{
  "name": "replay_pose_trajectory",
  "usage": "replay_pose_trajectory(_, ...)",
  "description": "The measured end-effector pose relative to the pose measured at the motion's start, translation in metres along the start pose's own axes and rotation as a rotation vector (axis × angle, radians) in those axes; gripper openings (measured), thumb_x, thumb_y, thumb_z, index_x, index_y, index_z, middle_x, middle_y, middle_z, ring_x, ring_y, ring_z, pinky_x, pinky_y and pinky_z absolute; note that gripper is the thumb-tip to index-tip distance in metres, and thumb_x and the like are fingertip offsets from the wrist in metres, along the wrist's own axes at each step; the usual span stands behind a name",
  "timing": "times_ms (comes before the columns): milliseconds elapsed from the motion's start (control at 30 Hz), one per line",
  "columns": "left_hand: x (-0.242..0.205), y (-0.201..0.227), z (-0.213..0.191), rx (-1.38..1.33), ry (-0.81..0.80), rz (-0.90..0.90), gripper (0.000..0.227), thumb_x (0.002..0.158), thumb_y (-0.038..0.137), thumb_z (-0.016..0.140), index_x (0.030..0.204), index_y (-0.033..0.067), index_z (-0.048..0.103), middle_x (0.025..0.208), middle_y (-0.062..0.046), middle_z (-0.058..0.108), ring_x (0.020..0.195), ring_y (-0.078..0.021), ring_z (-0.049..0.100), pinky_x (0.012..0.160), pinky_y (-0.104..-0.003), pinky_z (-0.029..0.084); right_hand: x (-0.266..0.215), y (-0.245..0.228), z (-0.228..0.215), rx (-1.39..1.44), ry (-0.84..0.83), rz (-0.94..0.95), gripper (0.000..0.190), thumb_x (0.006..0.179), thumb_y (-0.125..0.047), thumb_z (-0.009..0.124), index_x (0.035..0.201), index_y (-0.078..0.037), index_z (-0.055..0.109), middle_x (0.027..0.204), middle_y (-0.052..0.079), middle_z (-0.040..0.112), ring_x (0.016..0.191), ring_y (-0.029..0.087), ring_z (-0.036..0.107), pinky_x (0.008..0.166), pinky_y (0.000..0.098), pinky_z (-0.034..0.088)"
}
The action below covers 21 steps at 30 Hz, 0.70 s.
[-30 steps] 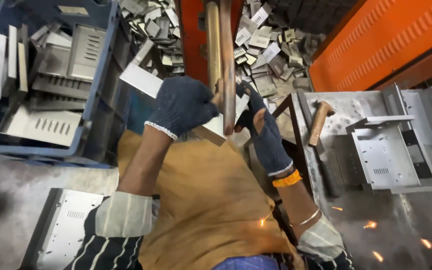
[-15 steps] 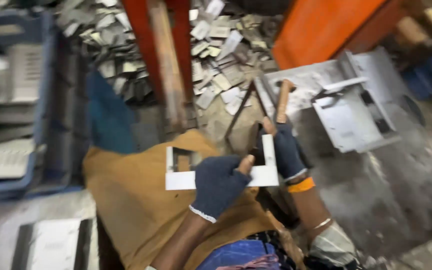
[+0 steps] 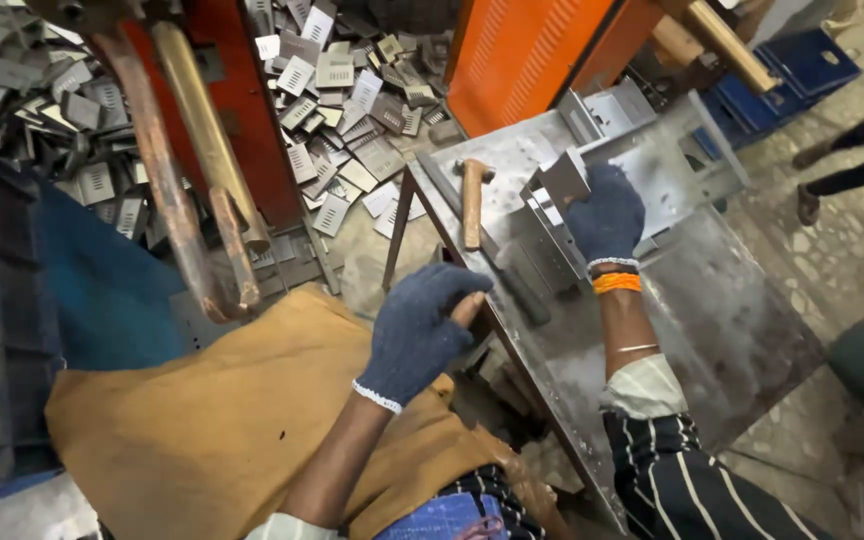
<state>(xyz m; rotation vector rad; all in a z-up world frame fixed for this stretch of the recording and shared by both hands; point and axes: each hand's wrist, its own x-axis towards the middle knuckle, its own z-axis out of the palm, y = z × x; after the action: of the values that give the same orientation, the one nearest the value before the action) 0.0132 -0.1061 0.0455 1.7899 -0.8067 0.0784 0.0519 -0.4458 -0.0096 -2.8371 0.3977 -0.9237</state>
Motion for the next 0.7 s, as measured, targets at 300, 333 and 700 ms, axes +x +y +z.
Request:
replay_pose_trajectory(300, -0.013, -0.019, -0.012, -0.150, -0.009, -0.332, 0.022, 0.094, 0.026, 0.068, 0.108, 0.0114, 0.076, 0.075, -0.008, 0.073, 0.061, -0.0162, 0.068, 0.058, -0.034, 0.053, -0.009, -0.021, 0.012, -0.156, -0.022, -0.065, 0.037, 0.070, -0.024, 0.082, 0.100, -0.006, 0.069, 0.098, 0.018, 0.069, 0.094, 0.040, 0.066, 0.082, 0.0512, 0.053)
replay_pose_trajectory(333, -0.019, -0.027, -0.016, -0.139, 0.007, -0.338, 0.022, 0.094, 0.026, 0.068, 0.108, 0.0114, 0.076, 0.075, -0.008, 0.073, 0.061, -0.0162, 0.068, 0.058, -0.034, 0.053, -0.013, -0.043, 0.006, -0.141, -0.023, -0.078, 0.037, 0.070, -0.024, 0.082, 0.100, -0.006, 0.069, 0.098, 0.018, 0.069, 0.094, 0.040, 0.066, 0.082, 0.0512, 0.053)
replay_pose_trajectory(700, -0.142, -0.093, -0.116, 0.346, 0.357, -0.433, 0.049, 0.074, -0.009, 0.064, 0.118, 0.0086, 0.073, 0.100, -0.011, 0.078, 0.092, -0.0232, 0.075, 0.079, -0.036, 0.057, -0.150, -0.295, 0.043, 0.803, -0.853, -0.527, 0.017, 0.080, -0.022, 0.073, 0.093, -0.011, 0.075, 0.091, 0.013, 0.073, 0.086, 0.036, 0.069, 0.077, 0.0467, 0.054)
